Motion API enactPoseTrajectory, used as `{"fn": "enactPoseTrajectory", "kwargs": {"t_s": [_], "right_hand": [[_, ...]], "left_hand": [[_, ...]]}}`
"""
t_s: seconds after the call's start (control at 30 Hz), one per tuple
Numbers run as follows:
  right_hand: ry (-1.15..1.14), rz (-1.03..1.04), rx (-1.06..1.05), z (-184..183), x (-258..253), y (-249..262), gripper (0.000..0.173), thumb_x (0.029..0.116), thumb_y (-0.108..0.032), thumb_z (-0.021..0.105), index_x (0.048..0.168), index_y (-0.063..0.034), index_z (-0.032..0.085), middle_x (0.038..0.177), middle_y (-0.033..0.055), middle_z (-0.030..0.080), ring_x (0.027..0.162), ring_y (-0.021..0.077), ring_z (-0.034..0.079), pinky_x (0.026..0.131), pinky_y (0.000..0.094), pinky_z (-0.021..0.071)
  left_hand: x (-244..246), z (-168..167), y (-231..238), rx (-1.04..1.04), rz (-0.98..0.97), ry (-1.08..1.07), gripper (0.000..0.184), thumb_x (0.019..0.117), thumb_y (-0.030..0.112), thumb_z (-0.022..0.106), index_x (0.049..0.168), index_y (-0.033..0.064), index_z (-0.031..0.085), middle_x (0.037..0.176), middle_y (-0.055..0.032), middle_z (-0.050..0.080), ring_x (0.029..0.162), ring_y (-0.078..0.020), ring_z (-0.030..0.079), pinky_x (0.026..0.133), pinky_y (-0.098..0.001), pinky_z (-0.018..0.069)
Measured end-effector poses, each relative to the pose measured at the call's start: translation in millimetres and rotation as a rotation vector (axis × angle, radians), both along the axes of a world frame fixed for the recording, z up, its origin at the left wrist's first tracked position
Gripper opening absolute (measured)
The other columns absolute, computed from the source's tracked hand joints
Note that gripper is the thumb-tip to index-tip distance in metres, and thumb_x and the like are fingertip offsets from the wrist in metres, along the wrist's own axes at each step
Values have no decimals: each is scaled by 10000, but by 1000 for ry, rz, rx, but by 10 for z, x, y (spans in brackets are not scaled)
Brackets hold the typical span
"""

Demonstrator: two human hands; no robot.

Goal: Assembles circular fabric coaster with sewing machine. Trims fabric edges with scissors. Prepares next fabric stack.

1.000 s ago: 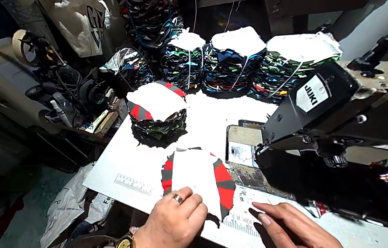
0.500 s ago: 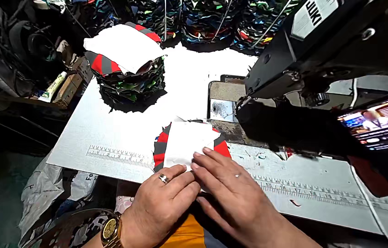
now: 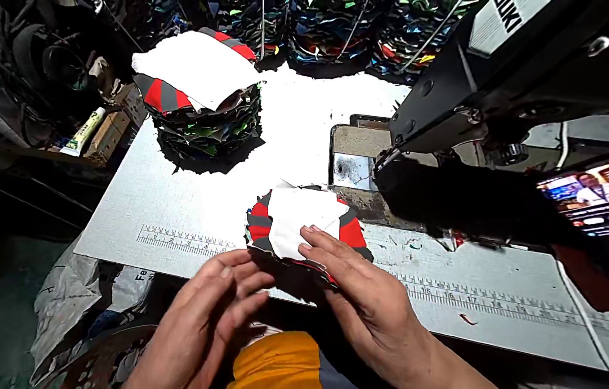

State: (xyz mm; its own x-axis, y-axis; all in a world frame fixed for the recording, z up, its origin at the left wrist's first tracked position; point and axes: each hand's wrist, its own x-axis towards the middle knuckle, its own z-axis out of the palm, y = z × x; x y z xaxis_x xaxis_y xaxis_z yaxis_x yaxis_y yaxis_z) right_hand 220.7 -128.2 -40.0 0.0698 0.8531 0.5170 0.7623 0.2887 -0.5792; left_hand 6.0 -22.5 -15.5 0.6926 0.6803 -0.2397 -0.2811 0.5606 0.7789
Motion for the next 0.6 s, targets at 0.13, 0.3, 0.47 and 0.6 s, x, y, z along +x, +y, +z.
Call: {"fn": "enactPoseTrajectory", "kwargs": {"t_s": [0.13,0.3,0.47,0.6], "right_hand": [[1,126,22,22,-39,-46,351,1046,-131,459,1318,-64,670,1464,139,584,1429,279,490,1184,470,437],[-91,253,18,121,-34,-124,374,1061,-296,506,1365,-132,650,1503,141,550,1449,315,461,1198,557,398],[-19,233,-61,525,212,-185,533,1076,-501,387,1427,-165,608,1561,70,496,1483,256,412,1217,511,380],[-131,-10,29,708,149,-29,520,1089,-417,378,1456,-107,577,1568,134,474,1494,293,390,1227,520,351]], "left_hand": [[246,3,-20,-544,-133,-340,528,1103,411,211,1357,90,545,1308,-183,636,1262,-320,612,1086,-508,486],[435,11,-139,-716,-69,-471,573,985,623,463,1072,108,699,1007,-134,734,976,-235,729,866,-422,605],[535,43,-156,-718,-121,-496,615,961,682,458,1055,134,722,1006,-124,746,973,-239,737,853,-436,612],[575,15,-194,-686,-157,-506,569,950,661,511,1030,144,736,986,-109,750,954,-222,741,844,-420,615]]}}
